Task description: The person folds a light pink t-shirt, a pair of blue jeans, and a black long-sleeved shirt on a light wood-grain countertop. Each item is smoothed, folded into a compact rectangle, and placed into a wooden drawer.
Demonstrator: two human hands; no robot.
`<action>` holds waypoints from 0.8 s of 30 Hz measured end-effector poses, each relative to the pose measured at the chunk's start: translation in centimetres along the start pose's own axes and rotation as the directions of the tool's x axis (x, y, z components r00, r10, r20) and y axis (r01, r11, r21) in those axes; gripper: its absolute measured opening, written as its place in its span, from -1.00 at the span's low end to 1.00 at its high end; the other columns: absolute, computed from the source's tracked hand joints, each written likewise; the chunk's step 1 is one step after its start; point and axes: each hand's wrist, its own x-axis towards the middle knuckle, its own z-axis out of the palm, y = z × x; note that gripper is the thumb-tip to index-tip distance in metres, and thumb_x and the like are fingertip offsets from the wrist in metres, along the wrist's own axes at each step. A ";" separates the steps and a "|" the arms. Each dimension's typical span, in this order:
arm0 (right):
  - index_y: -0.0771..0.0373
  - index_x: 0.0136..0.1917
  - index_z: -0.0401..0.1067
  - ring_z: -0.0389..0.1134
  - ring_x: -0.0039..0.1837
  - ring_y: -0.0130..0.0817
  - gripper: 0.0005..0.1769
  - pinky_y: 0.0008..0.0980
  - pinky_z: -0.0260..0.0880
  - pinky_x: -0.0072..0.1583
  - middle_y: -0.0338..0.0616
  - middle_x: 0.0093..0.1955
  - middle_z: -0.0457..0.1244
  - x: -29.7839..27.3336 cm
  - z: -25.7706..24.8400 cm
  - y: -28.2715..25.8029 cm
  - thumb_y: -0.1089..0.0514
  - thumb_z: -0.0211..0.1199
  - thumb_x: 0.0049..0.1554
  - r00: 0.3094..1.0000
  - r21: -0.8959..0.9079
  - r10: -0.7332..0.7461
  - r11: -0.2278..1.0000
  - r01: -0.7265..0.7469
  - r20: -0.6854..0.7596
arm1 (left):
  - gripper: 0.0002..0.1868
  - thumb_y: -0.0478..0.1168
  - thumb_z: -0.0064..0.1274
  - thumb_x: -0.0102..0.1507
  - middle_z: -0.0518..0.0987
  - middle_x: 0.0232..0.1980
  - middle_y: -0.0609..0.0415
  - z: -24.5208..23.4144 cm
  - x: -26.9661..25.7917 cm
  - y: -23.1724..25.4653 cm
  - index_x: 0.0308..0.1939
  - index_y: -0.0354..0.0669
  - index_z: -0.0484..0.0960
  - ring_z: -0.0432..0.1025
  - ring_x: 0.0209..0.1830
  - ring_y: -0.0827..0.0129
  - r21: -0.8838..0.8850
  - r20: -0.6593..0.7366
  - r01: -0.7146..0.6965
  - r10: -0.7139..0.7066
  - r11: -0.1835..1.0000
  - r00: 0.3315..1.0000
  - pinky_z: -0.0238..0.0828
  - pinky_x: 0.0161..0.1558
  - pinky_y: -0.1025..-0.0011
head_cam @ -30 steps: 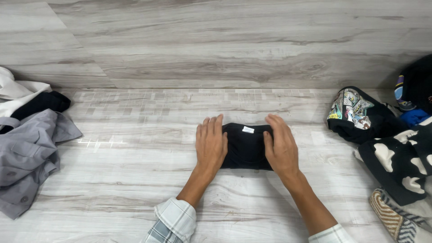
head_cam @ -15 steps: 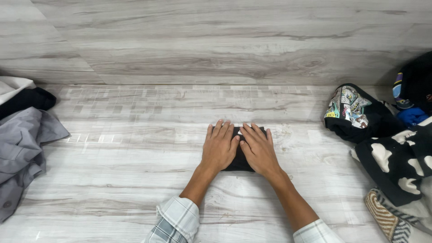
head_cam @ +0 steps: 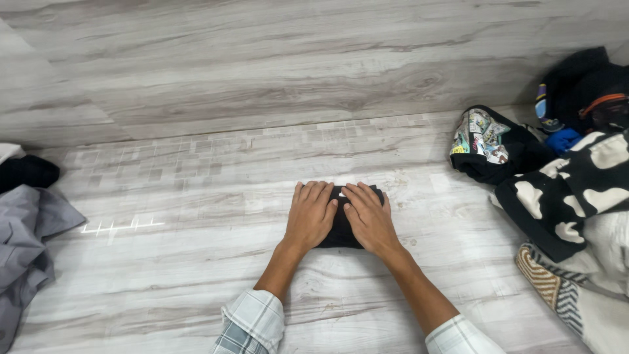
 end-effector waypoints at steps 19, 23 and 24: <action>0.18 0.18 0.54 0.29 0.21 -0.17 -0.32 -0.28 0.28 0.20 -0.05 0.07 0.32 -4.8 -7.5 0.6 -0.35 0.33 0.02 0.923 -0.164 0.364 0.925 -0.343 0.124 | -0.67 -0.05 0.04 0.30 0.65 -0.07 -0.11 0.4 1.6 3.6 0.03 -0.17 0.47 0.56 -0.04 0.18 -0.398 0.342 0.324 -0.188 0.858 0.920 0.48 -0.02 0.26; 0.31 0.14 0.48 0.42 0.04 -0.25 -0.27 -0.37 0.39 0.00 -0.05 -0.01 0.37 -7.9 -11.8 3.6 -0.27 0.43 -0.09 0.883 0.245 0.421 0.852 -0.463 0.206 | -0.76 -0.16 0.07 0.30 0.70 -0.24 0.07 1.4 2.7 9.0 -0.04 -0.19 0.49 0.60 -0.23 0.35 -0.646 0.330 0.230 -0.006 0.728 0.944 0.51 -0.22 0.40; 0.32 0.17 0.47 0.42 0.00 -0.27 -0.26 -0.37 0.38 -0.03 -0.03 -0.04 0.38 -9.2 -13.1 4.5 -0.26 0.43 -0.08 0.866 0.280 0.440 0.823 -0.494 0.235 | -0.78 -0.18 0.08 0.30 0.69 -0.24 0.07 2.1 3.0 10.5 -0.04 -0.19 0.50 0.59 -0.23 0.37 -0.685 0.352 0.228 0.040 0.692 0.935 0.51 -0.22 0.41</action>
